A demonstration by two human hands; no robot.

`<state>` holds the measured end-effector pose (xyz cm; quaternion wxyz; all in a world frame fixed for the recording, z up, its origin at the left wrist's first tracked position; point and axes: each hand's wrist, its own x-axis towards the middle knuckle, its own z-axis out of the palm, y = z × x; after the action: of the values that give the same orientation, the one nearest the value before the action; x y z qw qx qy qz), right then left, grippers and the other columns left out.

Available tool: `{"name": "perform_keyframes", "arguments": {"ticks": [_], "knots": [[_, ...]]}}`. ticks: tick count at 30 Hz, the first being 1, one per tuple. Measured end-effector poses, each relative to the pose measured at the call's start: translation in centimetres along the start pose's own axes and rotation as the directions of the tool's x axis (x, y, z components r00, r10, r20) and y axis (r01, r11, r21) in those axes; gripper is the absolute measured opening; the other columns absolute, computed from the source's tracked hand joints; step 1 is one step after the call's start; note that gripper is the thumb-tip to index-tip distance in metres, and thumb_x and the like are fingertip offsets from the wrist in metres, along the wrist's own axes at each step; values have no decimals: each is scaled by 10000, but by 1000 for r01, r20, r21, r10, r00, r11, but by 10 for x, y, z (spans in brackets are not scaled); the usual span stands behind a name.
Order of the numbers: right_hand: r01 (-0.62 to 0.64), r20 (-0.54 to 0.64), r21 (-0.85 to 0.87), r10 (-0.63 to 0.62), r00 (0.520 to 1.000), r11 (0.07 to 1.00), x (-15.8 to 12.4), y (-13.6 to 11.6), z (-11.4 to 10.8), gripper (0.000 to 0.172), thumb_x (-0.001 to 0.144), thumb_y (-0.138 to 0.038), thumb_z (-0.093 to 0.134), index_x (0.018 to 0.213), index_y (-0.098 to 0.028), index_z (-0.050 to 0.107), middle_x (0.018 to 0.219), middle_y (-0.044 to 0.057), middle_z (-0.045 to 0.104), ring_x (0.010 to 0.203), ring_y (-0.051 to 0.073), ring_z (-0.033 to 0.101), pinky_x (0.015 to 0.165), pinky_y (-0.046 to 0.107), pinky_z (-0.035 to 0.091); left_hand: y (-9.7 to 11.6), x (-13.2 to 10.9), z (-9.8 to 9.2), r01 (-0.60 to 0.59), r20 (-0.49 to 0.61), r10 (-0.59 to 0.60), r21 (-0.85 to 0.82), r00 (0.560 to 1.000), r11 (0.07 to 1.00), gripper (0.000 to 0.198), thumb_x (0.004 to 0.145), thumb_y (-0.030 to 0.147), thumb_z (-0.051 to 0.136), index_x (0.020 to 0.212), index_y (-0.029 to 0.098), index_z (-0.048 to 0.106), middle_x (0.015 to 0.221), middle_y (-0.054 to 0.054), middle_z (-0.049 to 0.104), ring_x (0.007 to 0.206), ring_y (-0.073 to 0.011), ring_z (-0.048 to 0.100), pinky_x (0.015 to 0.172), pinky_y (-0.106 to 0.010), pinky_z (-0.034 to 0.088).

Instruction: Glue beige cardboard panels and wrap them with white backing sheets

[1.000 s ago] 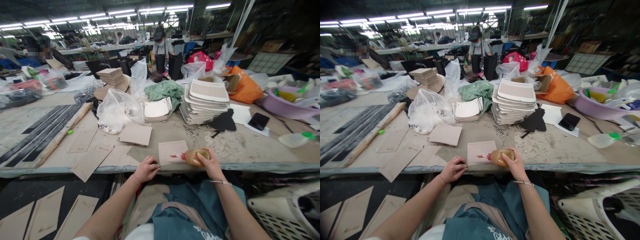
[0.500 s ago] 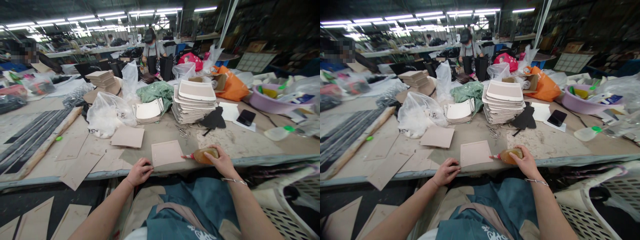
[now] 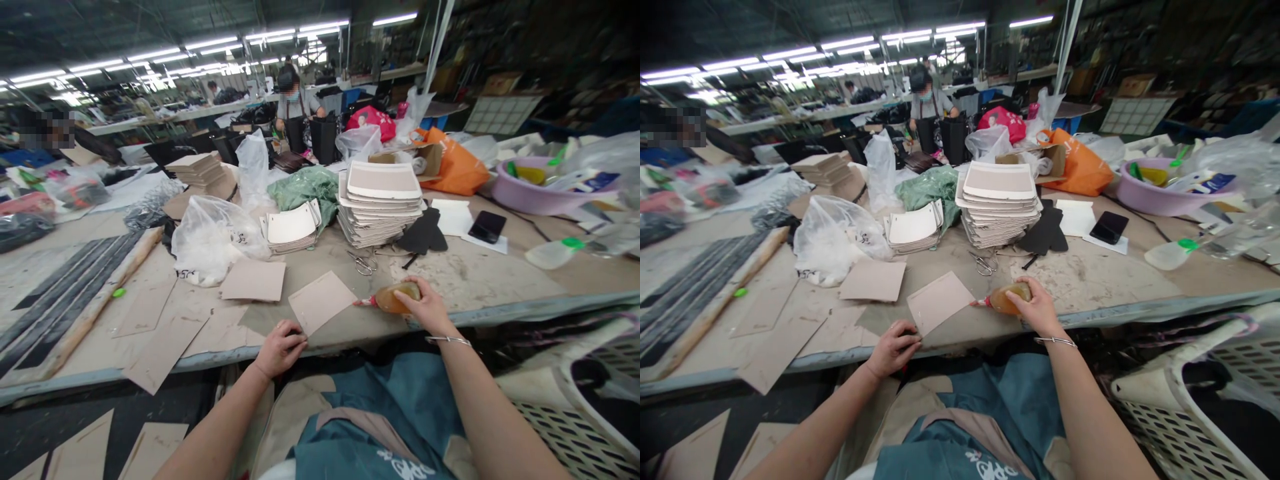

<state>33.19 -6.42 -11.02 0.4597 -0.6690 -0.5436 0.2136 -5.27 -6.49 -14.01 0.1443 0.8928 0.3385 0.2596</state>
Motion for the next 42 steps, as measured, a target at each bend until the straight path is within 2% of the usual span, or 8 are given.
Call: {"name": "perform_keyframes", "arguments": {"ticks": [6,11,16,24,26,33,40,42], "knots": [[15,-44,14,-14,999,1000,6,-1,-4,397,693,-484,636,977,-215,564,963,50,600,831,226,560,766,382,448,-3,-1,2,-7,-23,7,-2,1000,1000,137,841,226,536,832,199,670,1061,-88,597,983,-198,541,868,-372,465],[197,-20,-24,-197,980,980,27,0,29,364,713,-472,624,959,-210,561,980,66,581,918,245,540,840,402,432,-4,-3,5,5,-33,-5,-1,999,1000,106,831,206,553,844,201,657,1077,-75,616,999,-188,564,883,-350,470],[255,-55,-69,-259,964,964,35,-3,52,327,748,-477,583,941,-215,545,951,72,572,912,249,533,848,409,423,-4,-4,5,16,-47,-16,8,999,1000,101,826,213,559,833,210,660,1070,-68,629,997,-187,580,883,-341,481],[216,135,-102,-202,970,971,23,-2,0,335,742,-471,610,969,-231,553,982,52,580,890,234,555,820,375,440,-7,-6,8,31,-44,-32,-13,999,999,102,819,216,564,834,210,664,1087,-63,631,1005,-177,587,907,-329,483],[246,131,-116,-231,964,962,27,-5,0,326,742,-461,613,966,-232,557,978,52,581,900,236,553,828,377,437,-7,-7,10,49,-43,-50,-19,998,999,107,822,221,558,834,209,663,1085,-64,634,1004,-175,594,898,-317,491],[354,31,-124,-353,935,927,39,-10,35,288,761,-437,590,942,-218,545,932,63,581,903,245,543,821,392,437,-5,-7,11,81,-61,-82,-5,995,997,114,825,228,550,809,211,661,1071,-54,651,979,-168,614,869,-297,510],[340,174,-149,-314,933,928,28,-9,-8,330,762,-476,607,979,-231,559,969,44,577,886,225,556,818,366,442,-5,-7,10,83,-38,-83,-10,996,996,123,828,230,539,797,210,657,1084,-49,647,981,-161,613,858,-290,511],[331,183,-160,-302,936,930,28,-12,-12,338,759,-480,609,986,-234,559,975,46,577,891,228,555,819,367,443,-5,-7,10,83,-31,-83,-19,996,996,123,827,225,536,792,210,653,1091,-44,644,978,-156,615,855,-283,511]]}}
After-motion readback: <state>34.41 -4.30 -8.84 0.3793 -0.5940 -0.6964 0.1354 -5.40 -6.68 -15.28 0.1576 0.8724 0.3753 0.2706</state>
